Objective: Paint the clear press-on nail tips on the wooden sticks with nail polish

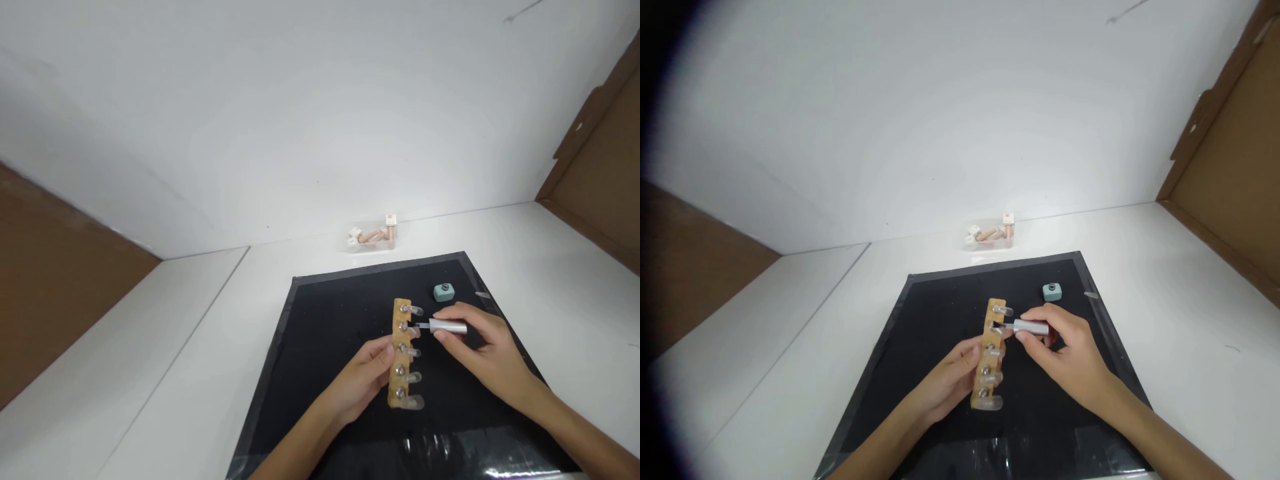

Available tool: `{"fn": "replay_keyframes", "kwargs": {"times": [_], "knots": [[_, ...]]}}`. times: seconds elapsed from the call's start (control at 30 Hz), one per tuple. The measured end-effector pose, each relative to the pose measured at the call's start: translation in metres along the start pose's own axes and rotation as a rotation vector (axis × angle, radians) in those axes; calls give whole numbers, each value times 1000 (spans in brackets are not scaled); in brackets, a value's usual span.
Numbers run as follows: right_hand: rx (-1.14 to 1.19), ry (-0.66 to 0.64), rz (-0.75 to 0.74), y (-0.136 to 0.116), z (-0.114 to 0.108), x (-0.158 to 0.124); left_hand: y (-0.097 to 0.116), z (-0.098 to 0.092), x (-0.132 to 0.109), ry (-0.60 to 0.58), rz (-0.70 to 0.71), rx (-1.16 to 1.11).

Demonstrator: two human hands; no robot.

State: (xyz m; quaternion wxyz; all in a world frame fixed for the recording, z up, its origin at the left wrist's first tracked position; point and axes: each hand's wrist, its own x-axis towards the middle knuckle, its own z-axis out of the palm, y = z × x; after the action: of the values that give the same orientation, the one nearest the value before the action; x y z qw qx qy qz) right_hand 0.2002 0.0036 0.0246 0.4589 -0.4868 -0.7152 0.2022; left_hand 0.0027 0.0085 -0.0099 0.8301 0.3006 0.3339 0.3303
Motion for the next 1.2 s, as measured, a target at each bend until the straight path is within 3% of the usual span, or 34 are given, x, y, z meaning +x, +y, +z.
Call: {"fn": "replay_keyframes", "kwargs": {"times": [0.6, 0.87, 1.2], "knots": [[32, -8, -85, 1, -1, -1, -4, 0, 2, -1, 68, -89], [160, 85, -116, 6, -1, -7, -5, -5, 0, -33, 31, -1], [127, -8, -302, 5, 2, -3, -5, -3, 1, -14, 27, 45]]}}
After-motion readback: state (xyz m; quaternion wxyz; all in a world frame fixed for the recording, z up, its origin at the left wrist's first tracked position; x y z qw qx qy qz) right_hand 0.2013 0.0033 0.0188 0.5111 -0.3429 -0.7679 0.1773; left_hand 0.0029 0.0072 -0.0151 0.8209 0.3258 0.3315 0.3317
